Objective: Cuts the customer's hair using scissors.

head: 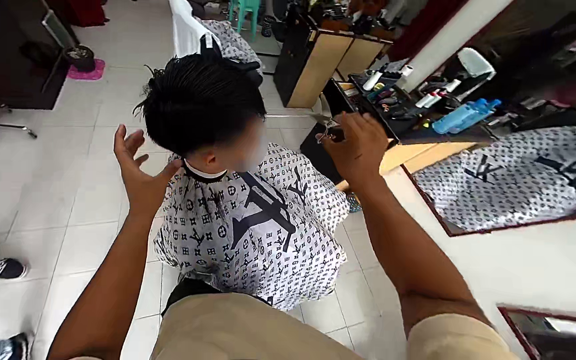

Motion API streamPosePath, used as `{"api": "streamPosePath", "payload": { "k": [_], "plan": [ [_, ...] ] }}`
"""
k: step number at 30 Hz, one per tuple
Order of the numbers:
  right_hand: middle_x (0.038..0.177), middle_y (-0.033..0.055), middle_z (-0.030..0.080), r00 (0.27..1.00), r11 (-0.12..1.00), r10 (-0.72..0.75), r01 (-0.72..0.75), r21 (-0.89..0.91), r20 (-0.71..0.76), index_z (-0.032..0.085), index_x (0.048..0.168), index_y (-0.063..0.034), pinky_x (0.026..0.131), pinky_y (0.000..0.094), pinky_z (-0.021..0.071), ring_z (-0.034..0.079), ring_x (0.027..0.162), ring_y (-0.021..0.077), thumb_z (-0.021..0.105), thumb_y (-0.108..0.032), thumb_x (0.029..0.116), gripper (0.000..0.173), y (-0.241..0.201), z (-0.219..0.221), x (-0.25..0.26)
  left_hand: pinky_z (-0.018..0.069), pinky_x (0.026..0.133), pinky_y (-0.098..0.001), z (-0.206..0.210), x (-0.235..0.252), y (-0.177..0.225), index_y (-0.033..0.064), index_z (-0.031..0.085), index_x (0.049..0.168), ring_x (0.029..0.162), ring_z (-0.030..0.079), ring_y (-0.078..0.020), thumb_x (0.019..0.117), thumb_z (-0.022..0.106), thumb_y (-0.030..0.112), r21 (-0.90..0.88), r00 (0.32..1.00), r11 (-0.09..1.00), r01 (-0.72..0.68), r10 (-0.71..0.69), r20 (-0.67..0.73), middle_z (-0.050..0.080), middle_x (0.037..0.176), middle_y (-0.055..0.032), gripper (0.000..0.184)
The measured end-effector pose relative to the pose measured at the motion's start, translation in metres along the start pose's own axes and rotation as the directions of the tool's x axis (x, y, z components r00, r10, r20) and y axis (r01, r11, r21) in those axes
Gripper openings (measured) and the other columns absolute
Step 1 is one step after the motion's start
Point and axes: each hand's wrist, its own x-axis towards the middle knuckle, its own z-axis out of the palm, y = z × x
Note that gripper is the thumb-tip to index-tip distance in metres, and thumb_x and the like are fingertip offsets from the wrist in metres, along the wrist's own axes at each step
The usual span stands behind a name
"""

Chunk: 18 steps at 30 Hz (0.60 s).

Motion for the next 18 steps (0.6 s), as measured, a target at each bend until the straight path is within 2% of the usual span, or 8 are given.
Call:
{"api": "streamPosePath", "payload": {
  "k": [1,2,4,6,8,10,14,18],
  "plan": [
    [0.11,0.0242,0.071,0.994,0.991,-0.105,0.102,-0.087,-0.028,0.069,0.114,0.002,0.107,0.0707,0.0371,0.068,0.104,0.045,0.071,-0.021,0.095,0.03,0.003,-0.001,0.01,0.0428,0.11,-0.043,0.003,-0.003,0.012,-0.0054,0.018,0.158,0.144,0.04,-0.0265,0.0761,0.087,0.037,0.086,0.998,0.995,-0.054,0.056,-0.031,0.038,0.157,-0.024,0.115],
    [0.11,0.0232,0.071,0.975,0.966,-0.212,0.2,-0.164,-0.061,0.068,0.114,0.0006,0.109,0.0726,0.0324,0.068,0.104,0.0448,0.069,-0.019,0.0961,0.026,0.006,-0.001,0.02,0.0383,0.114,-0.048,0.007,-0.004,0.025,-0.0083,0.023,0.156,0.148,0.034,-0.0331,0.0738,0.089,0.043,0.181,0.99,0.975,-0.126,0.136,-0.046,0.032,0.159,-0.0293,0.117],
    [0.108,0.022,0.069,0.919,0.901,-0.384,0.351,-0.256,-0.093,0.066,0.114,-0.0006,0.111,0.0728,0.0288,0.066,0.105,0.044,0.063,-0.013,0.0992,0.019,0.007,-0.004,0.038,0.0275,0.119,-0.0606,0.021,-0.002,0.051,-0.01,0.032,0.152,0.15,0.025,-0.0489,0.0703,0.087,0.056,0.396,0.951,0.878,-0.27,0.307,-0.031,0.025,0.159,-0.0383,0.119],
    [0.105,0.0223,0.067,0.859,0.833,-0.507,0.465,-0.298,-0.077,0.063,0.114,0.0001,0.113,0.0708,0.028,0.065,0.106,0.0442,0.057,-0.006,0.1018,0.015,0.003,-0.008,0.05,0.0221,0.117,-0.0698,0.041,-0.002,0.07,-0.0044,0.039,0.15,0.147,0.023,-0.058,0.0688,0.084,0.063,0.536,0.894,0.756,-0.375,0.448,-0.006,0.026,0.157,-0.0411,0.115],
    [0.103,0.0221,0.066,0.803,0.766,-0.592,0.536,-0.353,-0.066,0.06,0.112,0.0016,0.113,0.0678,0.0299,0.065,0.102,0.0429,0.051,0.001,0.1028,0.013,-0.004,-0.011,0.06,0.0197,0.115,-0.0723,0.063,0.001,0.084,0.0047,0.042,0.152,0.146,0.023,-0.0582,0.0702,0.081,0.067,0.603,0.853,0.676,-0.423,0.521,0.015,0.028,0.157,-0.0388,0.11],
    [0.1,0.0213,0.064,0.774,0.724,-0.632,0.572,-0.385,-0.04,0.059,0.11,0.0024,0.115,0.0646,0.0298,0.065,0.101,0.041,0.049,0.01,0.0998,0.016,-0.013,-0.015,0.066,0.0177,0.117,-0.0709,0.08,0.005,0.094,0.0115,0.043,0.153,0.147,0.025,-0.0557,0.0739,0.075,0.073,0.654,0.828,0.617,-0.438,0.56,0.025,0.031,0.158,-0.0355,0.105],
    [0.101,0.0212,0.064,0.738,0.661,-0.675,0.607,-0.442,0.006,0.058,0.112,0.0033,0.117,0.0606,0.028,0.064,0.102,0.0388,0.047,0.014,0.0982,0.021,-0.026,-0.02,0.07,0.0178,0.117,-0.068,0.101,0.018,0.099,0.0148,0.042,0.154,0.148,0.028,-0.051,0.0753,0.07,0.076,0.726,0.789,0.528,-0.44,0.614,0.032,0.035,0.158,-0.0313,0.104],
    [0.102,0.0221,0.064,0.703,0.603,-0.71,0.642,-0.474,0.048,0.058,0.113,0.0047,0.117,0.06,0.0286,0.064,0.102,0.0393,0.047,0.017,0.0972,0.023,-0.037,-0.024,0.071,0.0177,0.117,-0.0664,0.104,0.024,0.099,0.0179,0.041,0.156,0.15,0.028,-0.0471,0.0747,0.071,0.074,0.739,0.805,0.534,-0.411,0.594,0.019,0.034,0.159,-0.0283,0.103]
  ]
}}
